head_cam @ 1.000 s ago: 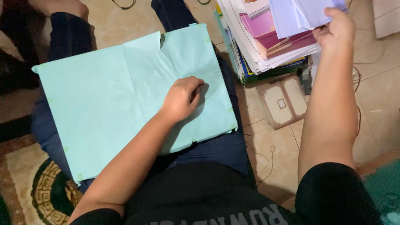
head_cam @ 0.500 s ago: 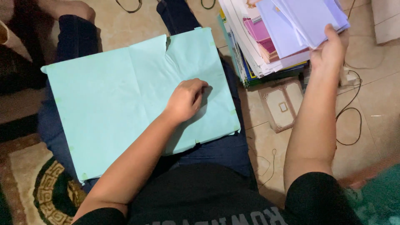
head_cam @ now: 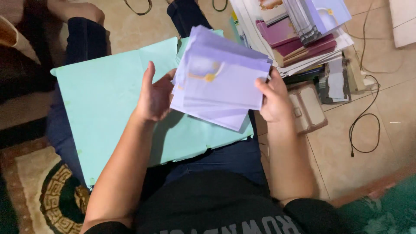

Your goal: Assembling paper craft components by aligning and pressing them onto a base sheet

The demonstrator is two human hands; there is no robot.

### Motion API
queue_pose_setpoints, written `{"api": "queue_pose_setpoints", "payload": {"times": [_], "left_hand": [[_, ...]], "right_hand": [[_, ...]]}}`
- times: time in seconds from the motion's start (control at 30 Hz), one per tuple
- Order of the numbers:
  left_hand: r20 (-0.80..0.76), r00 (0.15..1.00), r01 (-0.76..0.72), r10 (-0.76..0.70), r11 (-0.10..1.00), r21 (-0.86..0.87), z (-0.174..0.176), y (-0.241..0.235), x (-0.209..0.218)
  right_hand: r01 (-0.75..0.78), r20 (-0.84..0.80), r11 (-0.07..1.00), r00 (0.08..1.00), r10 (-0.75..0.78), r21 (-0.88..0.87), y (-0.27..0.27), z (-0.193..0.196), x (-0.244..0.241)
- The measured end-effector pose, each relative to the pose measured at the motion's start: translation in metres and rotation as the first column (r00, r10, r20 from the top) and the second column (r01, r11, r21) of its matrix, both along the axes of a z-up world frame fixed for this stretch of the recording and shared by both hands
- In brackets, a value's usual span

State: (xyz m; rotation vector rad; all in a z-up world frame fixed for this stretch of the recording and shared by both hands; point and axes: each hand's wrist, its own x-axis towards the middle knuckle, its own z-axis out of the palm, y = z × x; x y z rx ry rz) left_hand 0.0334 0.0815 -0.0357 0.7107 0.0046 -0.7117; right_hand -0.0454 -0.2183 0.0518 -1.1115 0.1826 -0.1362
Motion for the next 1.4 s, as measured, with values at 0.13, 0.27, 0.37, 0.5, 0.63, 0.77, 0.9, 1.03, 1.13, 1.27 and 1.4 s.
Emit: {"api": "queue_pose_setpoints", "payload": {"times": [0.13, 0.27, 0.37, 0.5, 0.63, 0.77, 0.9, 1.03, 1.13, 1.27, 1.4], "left_hand": [[0.518, 0.817, -0.105, -0.255, 0.817, 0.567, 0.072, 0.019, -0.018], [0.729, 0.674, -0.403, -0.119, 0.768, 0.498, 0.057, 0.029, -0.041], [0.797, 0.589, -0.471, -0.135, 0.744, 0.474, 0.071, 0.026, -0.055], [0.858, 0.476, -0.592, -0.195, 0.65, 0.476, 0.061, 0.02, -0.067], [0.805, 0.553, -0.554, -0.214, 0.628, 0.547, 0.046, 0.017, -0.07], [0.81, 0.575, -0.529, -0.115, 0.703, 0.475, 0.065, 0.014, -0.068], [0.778, 0.62, -0.447, -0.099, 0.77, 0.455, 0.053, 0.02, -0.069], [0.714, 0.69, -0.387, -0.121, 0.772, 0.505, 0.02, 0.023, -0.075], [0.708, 0.696, -0.363, -0.124, 0.789, 0.495, 0.028, 0.025, -0.064], [0.651, 0.734, -0.265, -0.195, 0.8, 0.538, 0.042, 0.029, -0.067], [0.625, 0.757, -0.254, -0.19, 0.796, 0.55, 0.043, 0.028, -0.067]], "right_hand": [[-0.021, 0.191, 0.969, 0.979, 0.069, -0.246, 0.008, -0.039, -0.003], [0.042, 0.405, 0.851, 0.891, 0.205, -0.523, 0.013, -0.031, -0.008], [-0.011, 0.45, 0.863, 0.85, 0.274, -0.505, 0.034, -0.03, -0.01], [-0.003, 0.418, 0.828, 0.862, 0.286, -0.561, 0.033, -0.068, -0.019], [-0.006, 0.356, 0.817, 0.898, 0.258, -0.576, 0.033, -0.069, -0.03], [-0.015, 0.42, 0.831, 0.858, 0.296, -0.556, 0.04, -0.043, -0.028], [-0.033, 0.358, 0.689, 0.836, 0.416, -0.724, 0.037, -0.054, -0.036], [-0.212, 0.291, 0.726, 0.815, 0.501, -0.654, -0.008, -0.029, -0.019], [0.022, 0.349, 0.727, 0.887, 0.302, -0.686, -0.082, -0.003, 0.035], [0.307, 0.158, 0.301, 0.888, -0.431, -0.903, -0.307, -0.085, 0.095], [-0.163, -0.445, 0.481, 0.7, -0.559, -0.862, -0.306, -0.026, 0.153]]}}
